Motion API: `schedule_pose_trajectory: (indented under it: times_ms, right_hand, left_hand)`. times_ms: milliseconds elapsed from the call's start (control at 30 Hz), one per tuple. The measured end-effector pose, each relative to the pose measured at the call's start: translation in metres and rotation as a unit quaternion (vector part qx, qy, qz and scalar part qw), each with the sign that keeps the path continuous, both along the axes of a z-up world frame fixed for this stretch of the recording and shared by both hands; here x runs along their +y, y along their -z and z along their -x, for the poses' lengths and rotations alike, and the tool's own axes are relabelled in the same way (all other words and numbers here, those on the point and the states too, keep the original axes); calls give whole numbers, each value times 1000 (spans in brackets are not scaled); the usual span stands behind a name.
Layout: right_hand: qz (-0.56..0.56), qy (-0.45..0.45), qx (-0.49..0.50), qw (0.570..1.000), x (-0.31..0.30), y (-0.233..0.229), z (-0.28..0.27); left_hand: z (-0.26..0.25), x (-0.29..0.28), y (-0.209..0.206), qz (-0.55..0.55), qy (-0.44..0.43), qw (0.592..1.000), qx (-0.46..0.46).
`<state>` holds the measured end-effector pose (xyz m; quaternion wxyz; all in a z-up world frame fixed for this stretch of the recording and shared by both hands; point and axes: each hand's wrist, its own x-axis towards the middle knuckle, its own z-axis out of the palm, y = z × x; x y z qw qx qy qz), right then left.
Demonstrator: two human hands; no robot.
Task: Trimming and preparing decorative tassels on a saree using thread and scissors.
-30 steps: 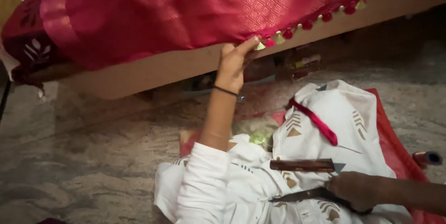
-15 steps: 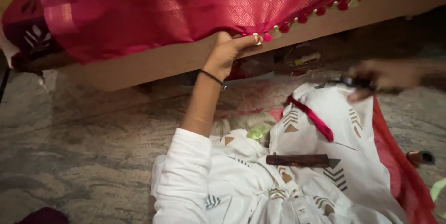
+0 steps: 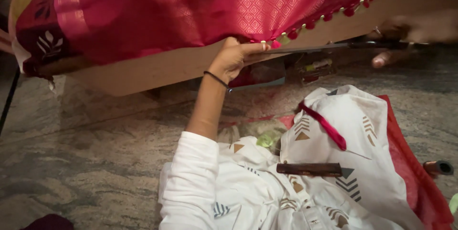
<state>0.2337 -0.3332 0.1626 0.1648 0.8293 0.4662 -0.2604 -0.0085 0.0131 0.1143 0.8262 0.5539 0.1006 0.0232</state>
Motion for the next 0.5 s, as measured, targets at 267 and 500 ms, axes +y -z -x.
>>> schedule_pose_trajectory:
  times_ms: [267, 500]
  right_hand:
    - [-110, -17, 2, 994, -11, 58, -77]
    - [4, 54, 57, 997, 8, 31, -43]
  left_hand:
    - [-5, 10, 6, 38, 16, 999, 24]
    - [-3, 6, 1, 34, 14, 999, 40]
